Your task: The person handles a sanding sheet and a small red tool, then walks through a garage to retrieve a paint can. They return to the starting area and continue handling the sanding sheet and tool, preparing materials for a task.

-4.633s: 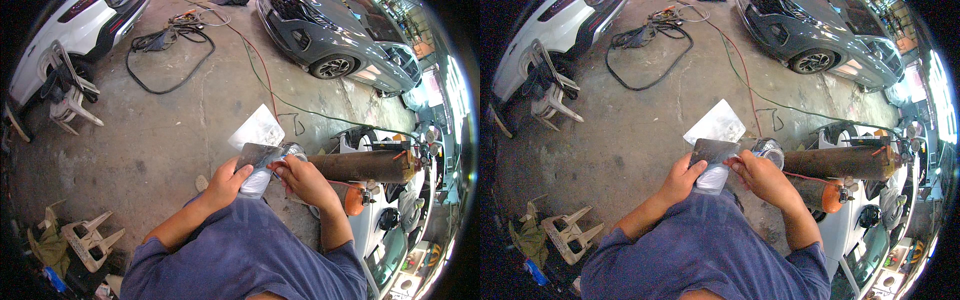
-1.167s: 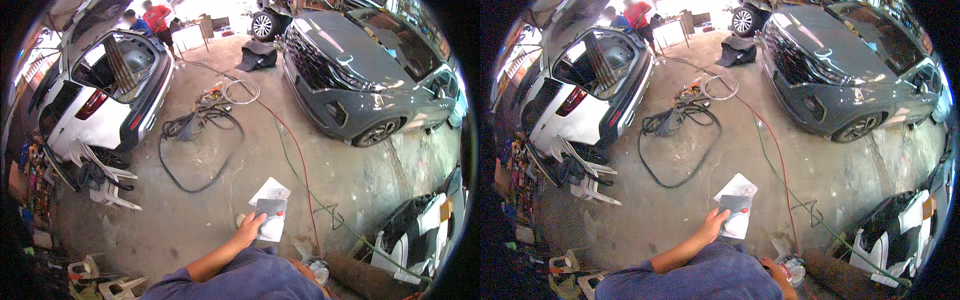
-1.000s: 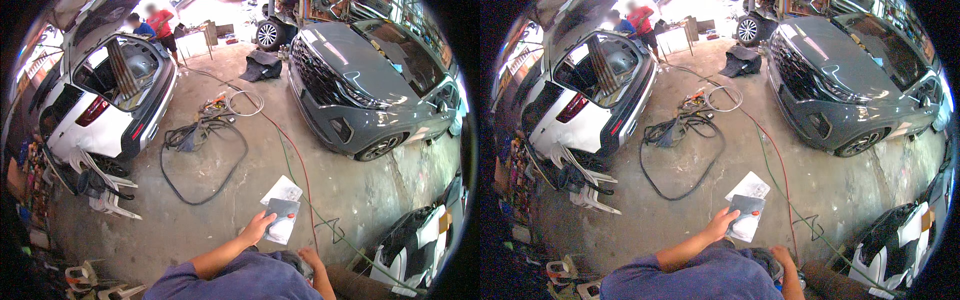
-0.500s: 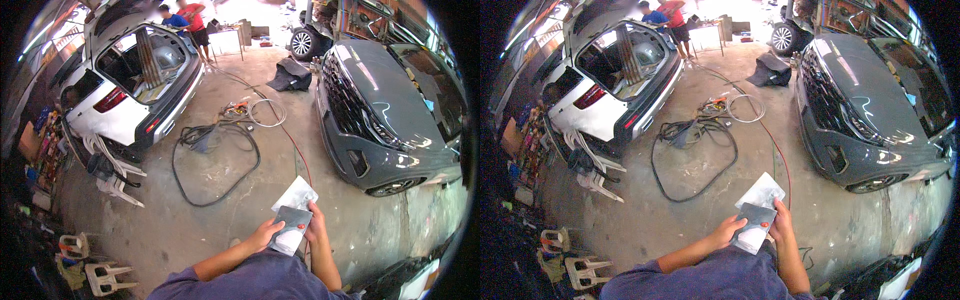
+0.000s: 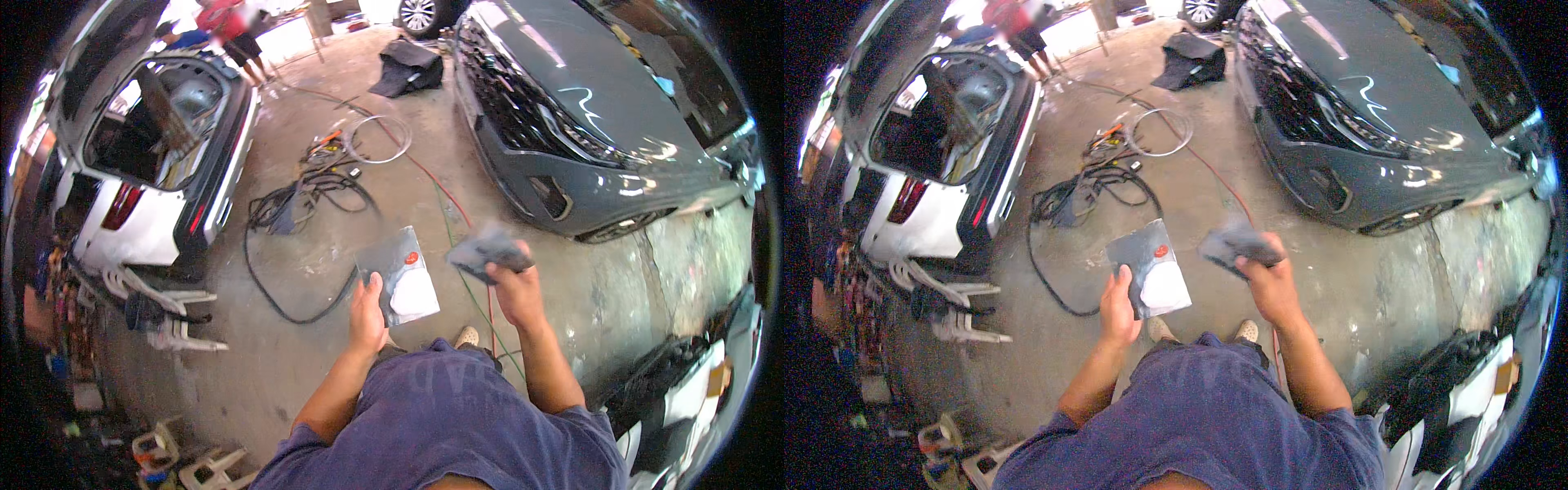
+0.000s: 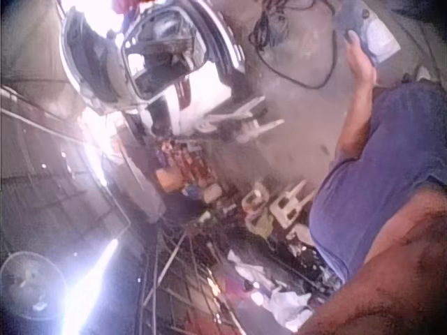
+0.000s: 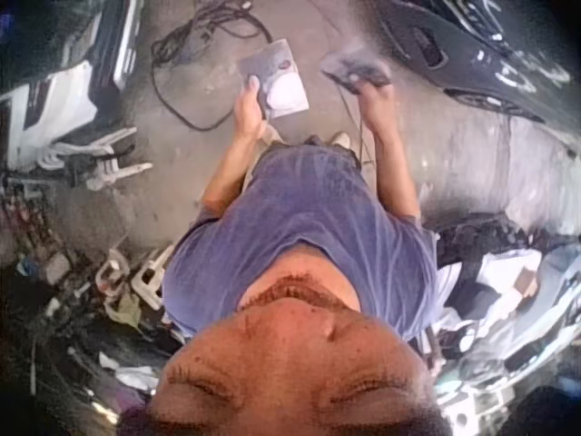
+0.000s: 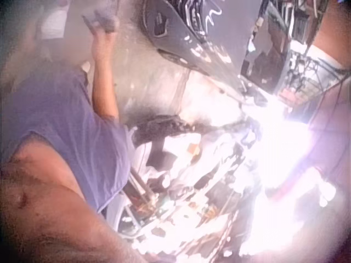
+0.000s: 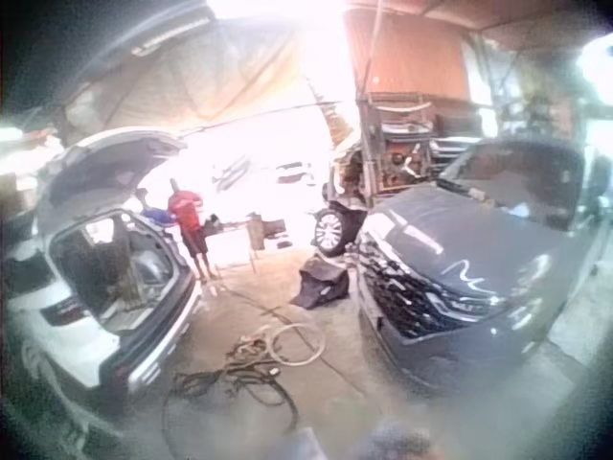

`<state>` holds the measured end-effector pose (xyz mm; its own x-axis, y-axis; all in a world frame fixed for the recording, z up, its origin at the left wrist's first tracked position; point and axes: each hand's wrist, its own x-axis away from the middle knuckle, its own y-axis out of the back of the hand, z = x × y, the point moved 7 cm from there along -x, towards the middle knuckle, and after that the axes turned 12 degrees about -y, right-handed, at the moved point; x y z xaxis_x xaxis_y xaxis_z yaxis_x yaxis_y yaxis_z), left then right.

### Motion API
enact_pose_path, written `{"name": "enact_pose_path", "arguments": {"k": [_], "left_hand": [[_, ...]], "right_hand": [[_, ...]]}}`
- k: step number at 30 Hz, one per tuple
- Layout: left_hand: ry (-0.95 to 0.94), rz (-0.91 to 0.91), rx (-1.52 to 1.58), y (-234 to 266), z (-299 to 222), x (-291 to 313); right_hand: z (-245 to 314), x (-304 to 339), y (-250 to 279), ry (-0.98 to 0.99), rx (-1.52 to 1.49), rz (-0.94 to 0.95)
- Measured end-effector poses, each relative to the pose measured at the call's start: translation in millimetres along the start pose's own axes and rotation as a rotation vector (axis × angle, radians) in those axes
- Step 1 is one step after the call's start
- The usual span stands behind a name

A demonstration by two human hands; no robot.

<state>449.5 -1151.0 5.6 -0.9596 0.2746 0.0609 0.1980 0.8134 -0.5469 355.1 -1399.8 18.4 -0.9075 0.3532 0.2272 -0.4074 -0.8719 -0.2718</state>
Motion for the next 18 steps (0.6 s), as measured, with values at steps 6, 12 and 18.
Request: {"name": "enact_pose_path", "arguments": {"k": [6, 12, 18], "left_hand": [[-0.131, 0.259, -0.500, -17, -20, -23], [-0.264, 0.432, -0.663, -44, -24, -47], [-0.261, 0.469, -0.769, -57, -12, -50]], "right_hand": [[86, 8, -78, 0.769, 1.365, -0.061], [51, 27, -101, 0.797, 1.354, 0.044], [31, 48, -97, 0.733, 1.296, 0.025]]}}
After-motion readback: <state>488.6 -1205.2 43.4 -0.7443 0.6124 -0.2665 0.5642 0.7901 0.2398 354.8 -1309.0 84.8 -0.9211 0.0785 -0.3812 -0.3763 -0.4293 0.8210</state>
